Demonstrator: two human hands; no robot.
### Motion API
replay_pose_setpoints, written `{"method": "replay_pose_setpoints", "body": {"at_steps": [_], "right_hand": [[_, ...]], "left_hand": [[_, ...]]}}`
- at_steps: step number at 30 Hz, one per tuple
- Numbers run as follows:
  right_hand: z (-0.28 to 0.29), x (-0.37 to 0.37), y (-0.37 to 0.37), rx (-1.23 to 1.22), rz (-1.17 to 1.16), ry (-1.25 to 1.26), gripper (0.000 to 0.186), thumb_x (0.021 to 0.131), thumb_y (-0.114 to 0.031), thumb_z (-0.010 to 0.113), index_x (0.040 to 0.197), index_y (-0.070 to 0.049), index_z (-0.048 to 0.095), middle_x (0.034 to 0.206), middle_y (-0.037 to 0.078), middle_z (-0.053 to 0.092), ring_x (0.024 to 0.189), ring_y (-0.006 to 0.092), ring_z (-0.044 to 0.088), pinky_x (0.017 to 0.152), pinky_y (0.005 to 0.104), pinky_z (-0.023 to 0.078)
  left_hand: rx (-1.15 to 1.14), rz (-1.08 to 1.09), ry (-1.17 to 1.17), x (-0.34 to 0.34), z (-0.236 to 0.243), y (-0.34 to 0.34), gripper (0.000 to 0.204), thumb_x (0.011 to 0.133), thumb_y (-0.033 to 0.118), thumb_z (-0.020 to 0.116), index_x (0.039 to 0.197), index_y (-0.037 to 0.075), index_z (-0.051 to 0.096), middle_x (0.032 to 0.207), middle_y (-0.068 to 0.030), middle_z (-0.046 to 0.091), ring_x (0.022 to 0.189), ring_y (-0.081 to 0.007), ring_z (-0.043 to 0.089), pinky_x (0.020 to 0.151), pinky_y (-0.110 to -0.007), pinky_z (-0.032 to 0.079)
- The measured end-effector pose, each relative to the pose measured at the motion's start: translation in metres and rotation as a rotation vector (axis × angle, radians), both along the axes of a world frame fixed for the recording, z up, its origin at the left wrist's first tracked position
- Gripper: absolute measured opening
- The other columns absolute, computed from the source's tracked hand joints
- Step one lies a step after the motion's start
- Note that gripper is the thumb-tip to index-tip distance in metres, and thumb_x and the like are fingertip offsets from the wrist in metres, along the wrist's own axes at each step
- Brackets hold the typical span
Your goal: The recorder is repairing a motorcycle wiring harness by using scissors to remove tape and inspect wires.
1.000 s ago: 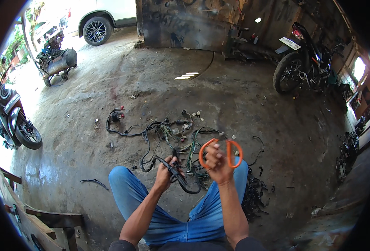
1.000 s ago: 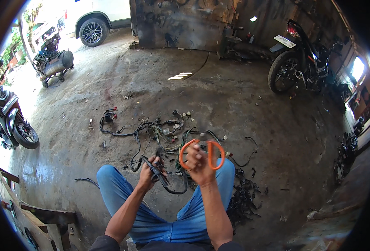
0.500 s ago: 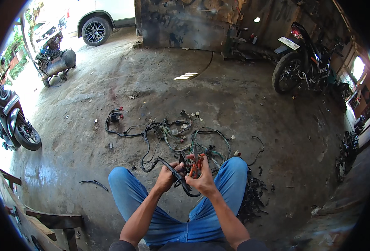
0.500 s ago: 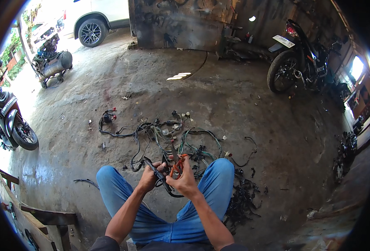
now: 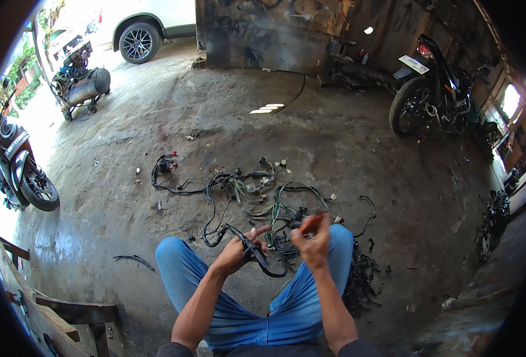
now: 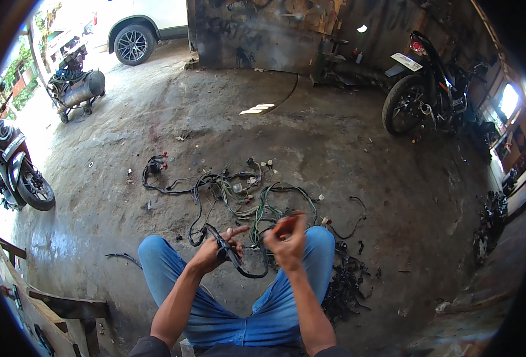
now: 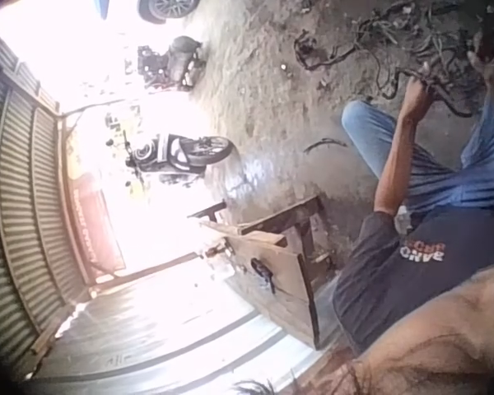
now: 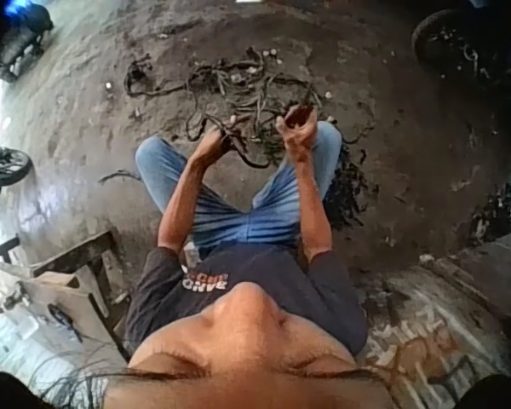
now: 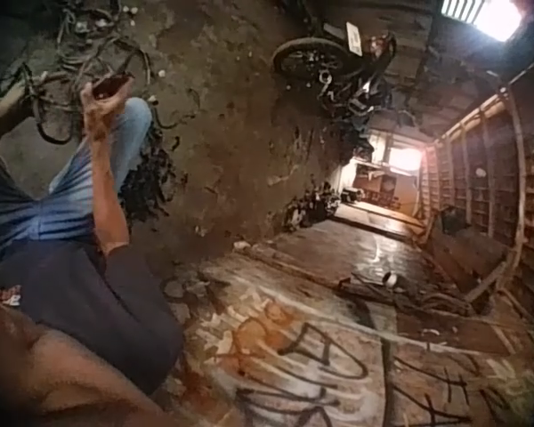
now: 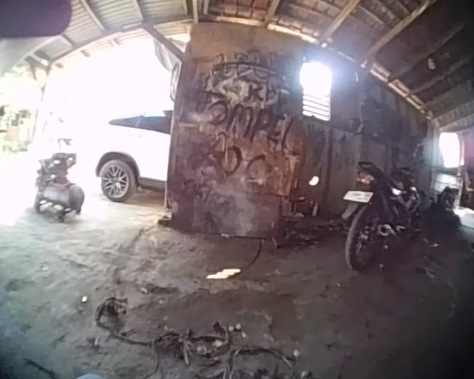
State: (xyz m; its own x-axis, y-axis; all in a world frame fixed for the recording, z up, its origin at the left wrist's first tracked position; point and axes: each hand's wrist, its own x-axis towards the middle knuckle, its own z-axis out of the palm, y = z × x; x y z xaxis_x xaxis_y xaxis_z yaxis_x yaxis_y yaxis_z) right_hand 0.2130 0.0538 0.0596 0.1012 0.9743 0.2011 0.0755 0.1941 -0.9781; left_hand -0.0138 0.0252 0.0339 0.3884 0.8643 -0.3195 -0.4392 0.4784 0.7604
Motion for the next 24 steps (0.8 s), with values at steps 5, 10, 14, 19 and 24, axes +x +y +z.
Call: {"method": "replay_pose_setpoints", "body": {"at_steps": [5, 10, 14, 19, 24], "right_hand": [[0.018, 0.131, 0.018, 0.179, -0.417, 0.117, 0.033, 0.085, -0.012, 0.062, 0.115, -0.003, 0.055, 0.112, 0.008, 0.061, 0.086, 0.0144, 0.059, 0.079, 0.0292, 0.049], [-0.041, 0.273, -0.01, -0.158, -0.748, -0.166, 0.031, 0.086, -0.017, 0.06, 0.111, 0.0, 0.059, 0.099, 0.005, 0.062, 0.078, 0.0129, 0.054, 0.074, 0.028, 0.045], [-0.089, 0.325, -0.064, -0.225, -0.868, -0.127, 0.024, 0.09, -0.029, 0.067, 0.085, -0.013, 0.05, 0.075, -0.006, 0.047, 0.063, 0.0047, 0.044, 0.056, 0.023, 0.035], [-0.024, 0.235, -0.119, -0.252, -0.697, 0.165, 0.027, 0.093, -0.027, 0.074, 0.095, -0.013, 0.051, 0.08, -0.003, 0.053, 0.066, 0.0066, 0.052, 0.058, 0.0221, 0.04], [0.073, 0.098, -0.115, -0.158, -0.078, 0.333, 0.038, 0.088, -0.001, 0.07, 0.117, -0.008, 0.045, 0.11, 0.014, 0.068, 0.096, 0.0191, 0.066, 0.085, 0.031, 0.051]], "left_hand": [[-0.159, 0.319, -0.059, -0.022, -0.036, 0.0, 0.037, 0.102, 0.01, 0.054, 0.136, -0.002, 0.047, 0.103, -0.0144, 0.069, 0.088, -0.0291, 0.074, 0.077, -0.046, 0.064], [-0.245, 0.519, 0.003, -0.019, -0.045, 0.0, 0.025, 0.099, 0.003, 0.052, 0.123, 0.0, 0.044, 0.111, -0.0192, 0.066, 0.086, -0.0376, 0.074, 0.075, -0.051, 0.066], [-0.111, 0.49, 0.22, -0.015, -0.028, 0.003, 0.022, 0.099, 0.001, 0.048, 0.121, 0.0, 0.05, 0.113, -0.0156, 0.067, 0.09, -0.026, 0.071, 0.071, -0.041, 0.064], [0.096, 0.208, 0.46, -0.003, 0.038, 0.001, 0.043, 0.095, -0.006, 0.037, 0.133, 0.0, 0.056, 0.119, -0.0093, 0.068, 0.096, -0.0158, 0.066, 0.082, -0.031, 0.057], [0.199, -0.124, 0.416, 0.014, 0.086, -0.003, 0.05, 0.094, 0.0, 0.041, 0.143, 0.001, 0.052, 0.124, -0.0101, 0.069, 0.115, -0.0197, 0.064, 0.092, -0.035, 0.055]]}}
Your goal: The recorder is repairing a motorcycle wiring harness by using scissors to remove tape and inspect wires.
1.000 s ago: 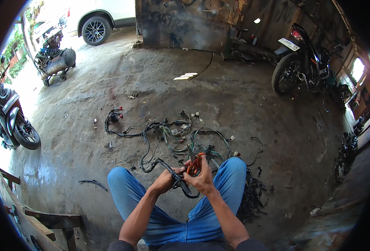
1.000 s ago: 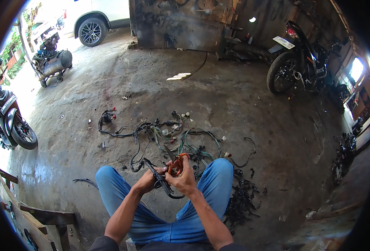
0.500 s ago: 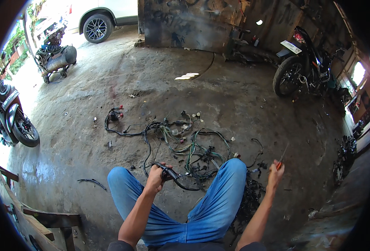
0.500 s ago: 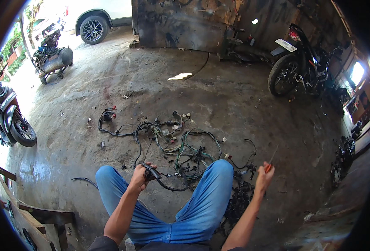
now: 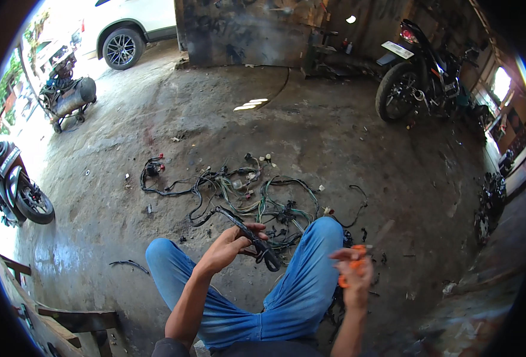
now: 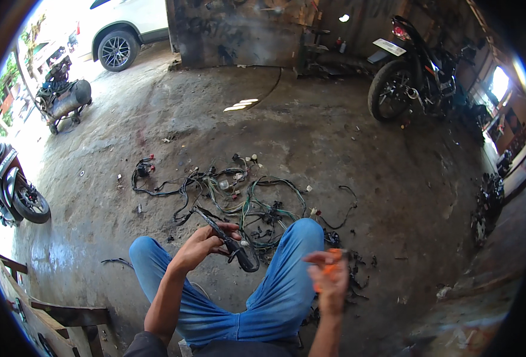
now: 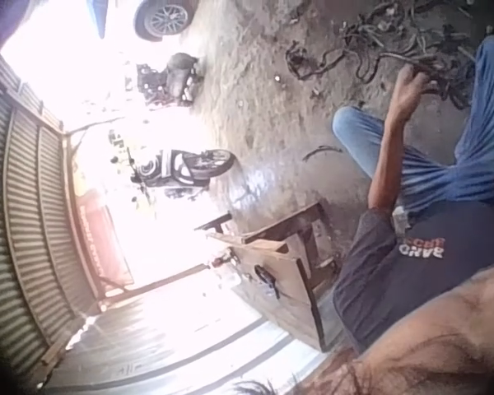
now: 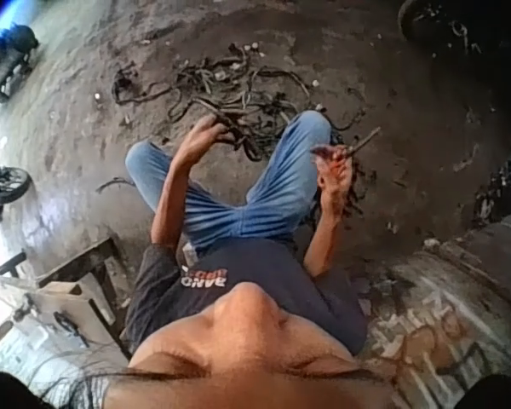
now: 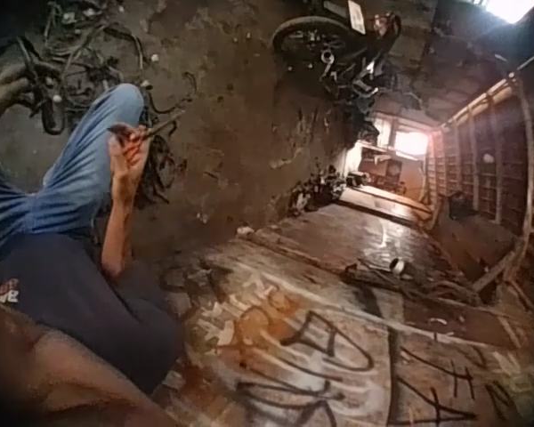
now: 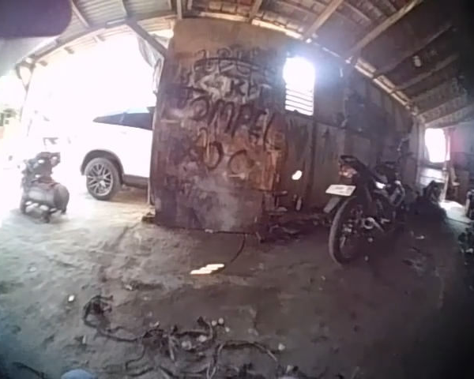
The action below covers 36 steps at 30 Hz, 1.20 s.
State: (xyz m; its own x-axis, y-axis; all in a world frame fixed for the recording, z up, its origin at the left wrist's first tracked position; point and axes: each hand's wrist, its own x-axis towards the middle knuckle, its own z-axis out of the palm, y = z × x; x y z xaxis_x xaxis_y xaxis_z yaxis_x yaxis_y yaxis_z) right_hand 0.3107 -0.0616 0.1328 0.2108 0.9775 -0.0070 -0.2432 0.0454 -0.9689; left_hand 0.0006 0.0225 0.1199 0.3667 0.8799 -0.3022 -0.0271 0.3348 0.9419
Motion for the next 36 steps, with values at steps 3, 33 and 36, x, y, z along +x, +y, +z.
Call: {"method": "replay_pose_setpoints", "body": {"at_steps": [3, 33, 36], "right_hand": [[0.001, -0.065, 0.009, 0.07, 0.223, 0.025, 0.048, 0.086, 0.003, 0.074, 0.122, -0.007, 0.043, 0.118, 0.014, 0.064, 0.114, 0.0146, 0.061, 0.087, 0.0257, 0.052], [-0.044, -0.101, 0.032, -0.021, 0.251, -0.1, 0.033, 0.087, 0.006, 0.069, 0.108, -0.004, 0.045, 0.107, 0.011, 0.064, 0.098, 0.015, 0.066, 0.082, 0.0289, 0.054], [-0.046, -0.101, 0.032, -0.034, 0.22, -0.333, 0.034, 0.086, 0.005, 0.07, 0.111, -0.002, 0.049, 0.105, 0.009, 0.064, 0.096, 0.0152, 0.065, 0.08, 0.0301, 0.054]], "left_hand": [[0.026, -0.028, -0.072, 0.004, 0.003, -0.007, 0.052, 0.094, 0.006, 0.045, 0.146, -0.001, 0.05, 0.126, -0.0128, 0.068, 0.11, -0.0192, 0.065, 0.09, -0.034, 0.055], [-0.028, 0.051, -0.394, 0.02, -0.034, -0.03, 0.04, 0.102, 0.012, 0.061, 0.136, -0.007, 0.052, 0.124, -0.018, 0.064, 0.116, -0.0251, 0.065, 0.102, -0.042, 0.055], [-0.29, 0.263, -0.454, 0.013, -0.033, -0.031, 0.04, 0.104, 0.019, 0.058, 0.133, -0.009, 0.052, 0.123, -0.0205, 0.064, 0.121, -0.0298, 0.063, 0.105, -0.046, 0.054]]}}
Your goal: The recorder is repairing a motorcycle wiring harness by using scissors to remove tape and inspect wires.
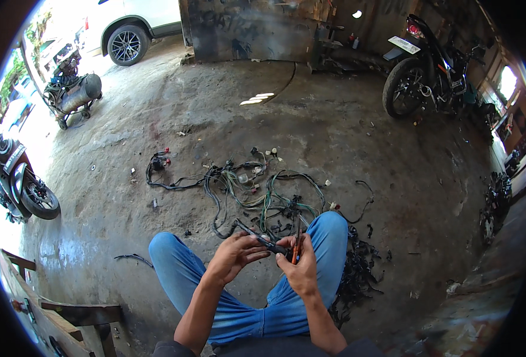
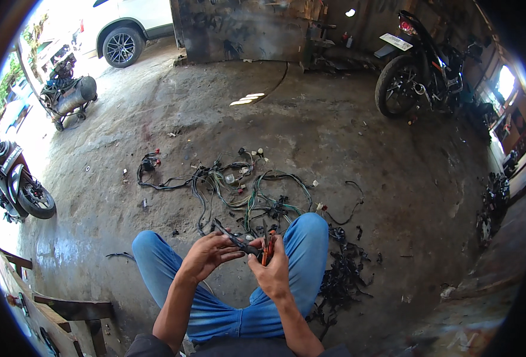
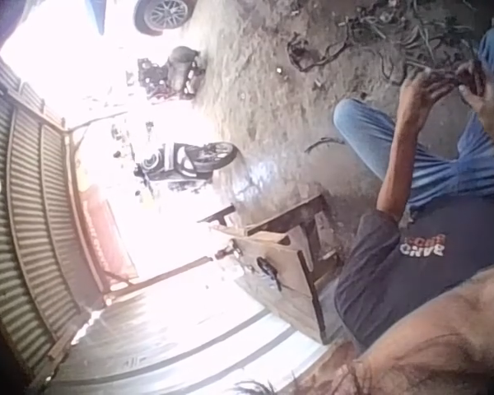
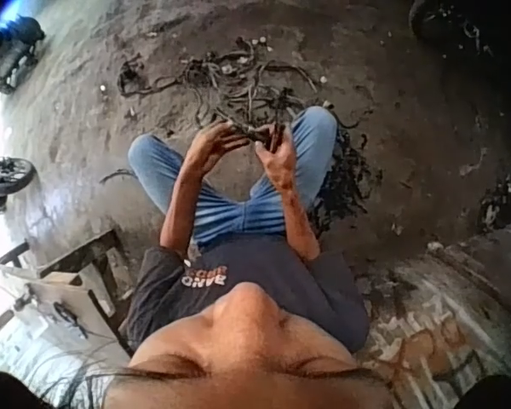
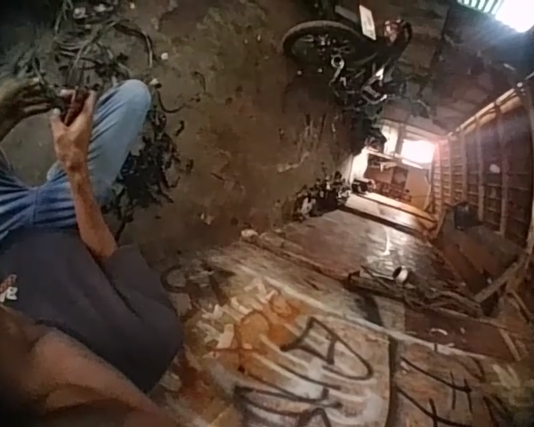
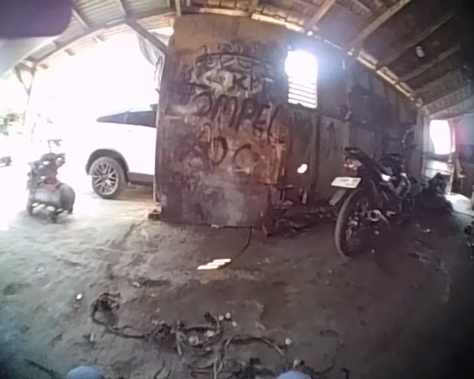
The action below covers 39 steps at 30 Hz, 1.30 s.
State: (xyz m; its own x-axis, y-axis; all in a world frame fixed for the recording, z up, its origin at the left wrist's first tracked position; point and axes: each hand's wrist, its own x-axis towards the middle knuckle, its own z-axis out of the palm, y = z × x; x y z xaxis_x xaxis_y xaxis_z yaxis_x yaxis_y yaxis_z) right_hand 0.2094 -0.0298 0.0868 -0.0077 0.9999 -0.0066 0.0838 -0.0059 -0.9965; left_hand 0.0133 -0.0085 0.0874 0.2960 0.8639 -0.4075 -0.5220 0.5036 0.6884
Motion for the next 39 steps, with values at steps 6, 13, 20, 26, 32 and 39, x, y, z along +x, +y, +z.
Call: {"method": "replay_pose_setpoints", "body": {"at_steps": [6, 13, 20, 26, 32, 39], "right_hand": [[-0.003, -0.027, -0.012, 0.005, 0.017, -0.226, 0.039, 0.084, 0.001, 0.072, 0.116, 0.001, 0.051, 0.104, 0.015, 0.059, 0.09, 0.0252, 0.067, 0.076, 0.0352, 0.056], [-0.024, -0.036, -0.016, 0.133, 0.134, -0.364, 0.041, 0.084, -0.002, 0.071, 0.119, 0.002, 0.05, 0.106, 0.018, 0.057, 0.09, 0.0293, 0.066, 0.079, 0.0393, 0.054], [0.003, -0.025, -0.015, -0.008, 0.146, 0.052, 0.035, 0.088, -0.001, 0.069, 0.12, 0.0, 0.055, 0.107, 0.008, 0.063, 0.09, 0.0129, 0.062, 0.079, 0.0298, 0.051], [0.023, -0.037, -0.028, 0.122, 0.111, 0.171, 0.029, 0.088, 0.004, 0.065, 0.112, -0.002, 0.05, 0.115, 0.009, 0.064, 0.093, 0.0092, 0.057, 0.084, 0.0268, 0.048], [0.024, -0.064, -0.044, 0.123, -0.028, 0.495, 0.029, 0.087, 0.006, 0.064, 0.107, -0.005, 0.045, 0.124, 0.017, 0.06, 0.108, 0.0168, 0.058, 0.101, 0.0308, 0.044], [0.034, 0.018, -0.012, -0.179, 0.21, 0.586, 0.034, 0.091, -0.015, 0.064, 0.12, 0.0, 0.056, 0.123, 0.017, 0.063, 0.102, 0.0212, 0.063, 0.089, 0.034, 0.051]], "left_hand": [[-0.166, 0.219, -0.253, -0.019, -0.029, 0.013, 0.047, 0.109, 0.036, 0.045, 0.12, -0.009, 0.053, 0.124, -0.0264, 0.062, 0.122, -0.0369, 0.061, 0.104, -0.05, 0.051], [-0.492, 0.311, -0.414, -0.026, -0.071, 0.048, 0.041, 0.109, 0.042, 0.046, 0.099, 0.003, 0.052, 0.075, -0.0002, 0.042, 0.063, -0.0153, 0.042, 0.061, -0.031, 0.042], [-0.15, 0.486, -0.283, 0.003, -0.013, 0.051, 0.048, 0.107, 0.051, 0.049, 0.071, 0.022, 0.037, 0.05, 0.0117, 0.018, 0.036, -0.0044, 0.01, 0.033, -0.026, 0.006], [0.384, 0.343, -1.175, -0.003, -0.003, 0.048, 0.052, 0.112, 0.05, 0.032, 0.07, 0.019, 0.032, 0.047, 0.0094, 0.017, 0.034, -0.0031, 0.009, 0.03, -0.025, 0.007], [0.476, 0.331, -1.444, 0.0, 0.005, 0.049, 0.053, 0.112, 0.05, 0.029, 0.07, 0.019, 0.029, 0.049, 0.0084, 0.018, 0.035, -0.0031, 0.01, 0.031, -0.024, 0.008], [0.326, 0.18, -1.27, -0.013, 0.005, 0.042, 0.052, 0.112, 0.05, 0.028, 0.072, 0.017, 0.031, 0.049, 0.0084, 0.017, 0.036, -0.0038, 0.009, 0.033, -0.025, 0.007]]}}
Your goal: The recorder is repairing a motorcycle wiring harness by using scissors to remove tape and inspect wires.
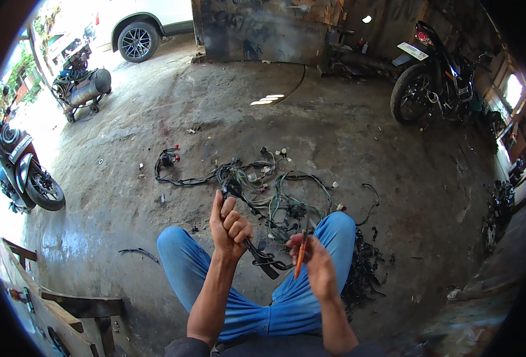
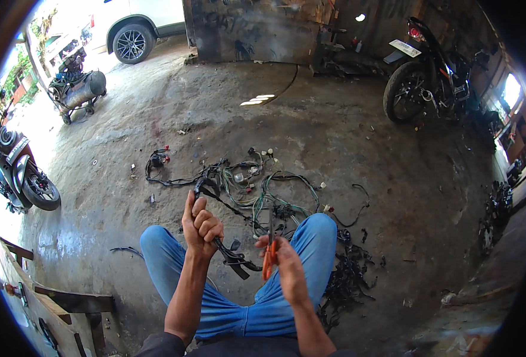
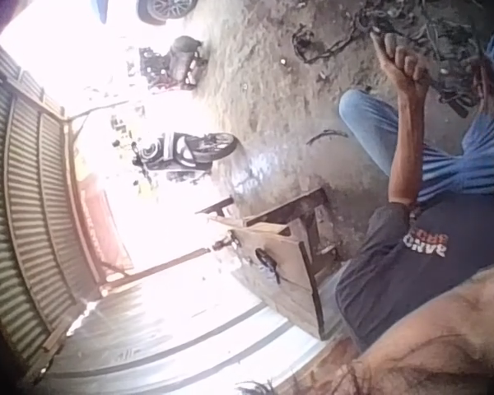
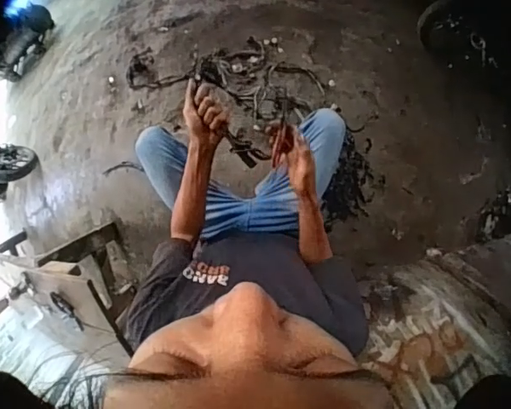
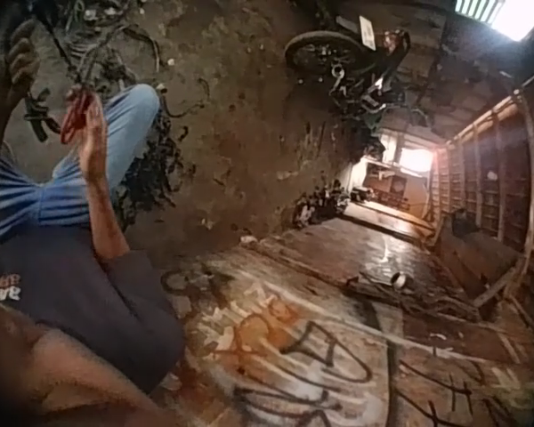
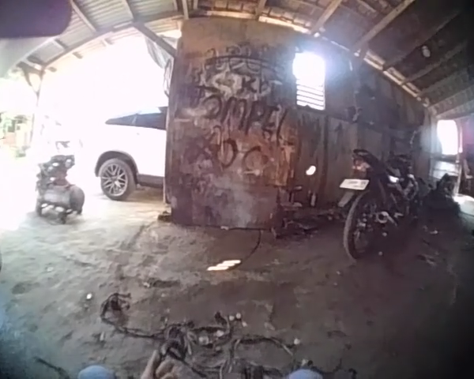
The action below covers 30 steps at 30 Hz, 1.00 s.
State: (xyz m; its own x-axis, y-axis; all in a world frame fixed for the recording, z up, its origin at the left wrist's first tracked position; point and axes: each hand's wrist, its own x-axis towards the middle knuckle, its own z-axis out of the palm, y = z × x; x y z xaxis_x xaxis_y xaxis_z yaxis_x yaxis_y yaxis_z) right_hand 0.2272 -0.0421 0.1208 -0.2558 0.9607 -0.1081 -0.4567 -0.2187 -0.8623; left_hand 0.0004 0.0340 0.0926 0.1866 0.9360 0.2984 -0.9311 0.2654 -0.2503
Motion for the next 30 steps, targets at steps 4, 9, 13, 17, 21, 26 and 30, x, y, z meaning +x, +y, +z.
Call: {"method": "replay_pose_setpoints", "body": {"at_steps": [4, 9, 13, 17, 21, 26, 30], "right_hand": [[0.018, 0.026, -0.005, 0.01, 0.144, -0.065, 0.035, 0.097, -0.005, 0.062, 0.13, 0.003, 0.055, 0.109, 0.01, 0.064, 0.095, 0.0112, 0.062, 0.075, 0.0241, 0.052], [0.007, 0.027, -0.023, -0.219, 0.505, -0.329, 0.02, 0.102, -0.013, 0.065, 0.116, -0.001, 0.055, 0.09, 0.0, 0.059, 0.08, 0.0065, 0.059, 0.069, 0.0228, 0.05], [-0.015, 0.035, -0.027, 0.171, 0.661, -0.625, 0.068, 0.087, -0.057, 0.078, 0.114, -0.002, 0.05, 0.094, 0.005, 0.056, 0.082, 0.0156, 0.058, 0.075, 0.0354, 0.05], [0.023, 0.021, -0.022, 0.153, 0.63, -1.041, 0.079, 0.08, -0.064, 0.08, 0.115, 0.0, 0.051, 0.097, 0.012, 0.059, 0.086, 0.0246, 0.063, 0.077, 0.0395, 0.051], [0.039, 0.014, -0.024, 0.212, 0.503, -1.153, 0.076, 0.079, -0.064, 0.082, 0.111, 0.0, 0.055, 0.099, 0.014, 0.061, 0.088, 0.0274, 0.066, 0.076, 0.0407, 0.052], [0.038, 0.015, -0.03, 0.288, 0.494, -1.223, 0.078, 0.075, -0.066, 0.083, 0.108, 0.0, 0.056, 0.098, 0.012, 0.06, 0.084, 0.028, 0.066, 0.074, 0.0408, 0.053], [0.038, 0.012, -0.031, 0.262, 0.497, -1.242, 0.081, 0.074, -0.064, 0.084, 0.11, 0.002, 0.055, 0.097, 0.014, 0.062, 0.086, 0.0306, 0.066, 0.076, 0.0424, 0.052]], "left_hand": [[-0.071, -0.043, 0.127, -0.001, 0.006, 0.0, 0.053, 0.112, 0.051, 0.027, 0.073, 0.017, 0.033, 0.05, 0.0094, 0.015, 0.037, -0.004, 0.008, 0.033, -0.025, 0.007], [-0.129, -0.075, 0.288, -0.005, 0.009, 0.005, 0.052, 0.112, 0.052, 0.03, 0.073, 0.018, 0.033, 0.051, 0.0101, 0.014, 0.038, -0.0038, 0.009, 0.033, -0.025, 0.007], [-0.26, -0.062, 0.547, -0.004, 0.026, 0.007, 0.05, 0.112, 0.051, 0.034, 0.072, 0.02, 0.033, 0.051, 0.011, 0.015, 0.038, -0.0034, 0.009, 0.034, -0.024, 0.007], [-0.385, -0.036, 0.894, 0.005, 0.045, 0.006, 0.05, 0.11, 0.052, 0.039, 0.072, 0.021, 0.033, 0.053, 0.0122, 0.016, 0.039, -0.0029, 0.01, 0.035, -0.024, 0.009], [-0.382, -0.05, 1.005, 0.005, 0.046, 0.004, 0.048, 0.109, 0.054, 0.041, 0.075, 0.021, 0.035, 0.056, 0.0112, 0.017, 0.043, -0.0044, 0.012, 0.039, -0.025, 0.01], [-0.427, -0.035, 0.986, 0.008, 0.051, 0.007, 0.048, 0.11, 0.052, 0.041, 0.073, 0.021, 0.034, 0.054, 0.0127, 0.016, 0.041, -0.0026, 0.01, 0.036, -0.023, 0.009], [-0.381, -0.05, 1.002, 0.004, 0.046, 0.006, 0.046, 0.109, 0.053, 0.041, 0.076, 0.021, 0.035, 0.057, 0.0113, 0.017, 0.043, -0.0042, 0.012, 0.039, -0.025, 0.01]]}}
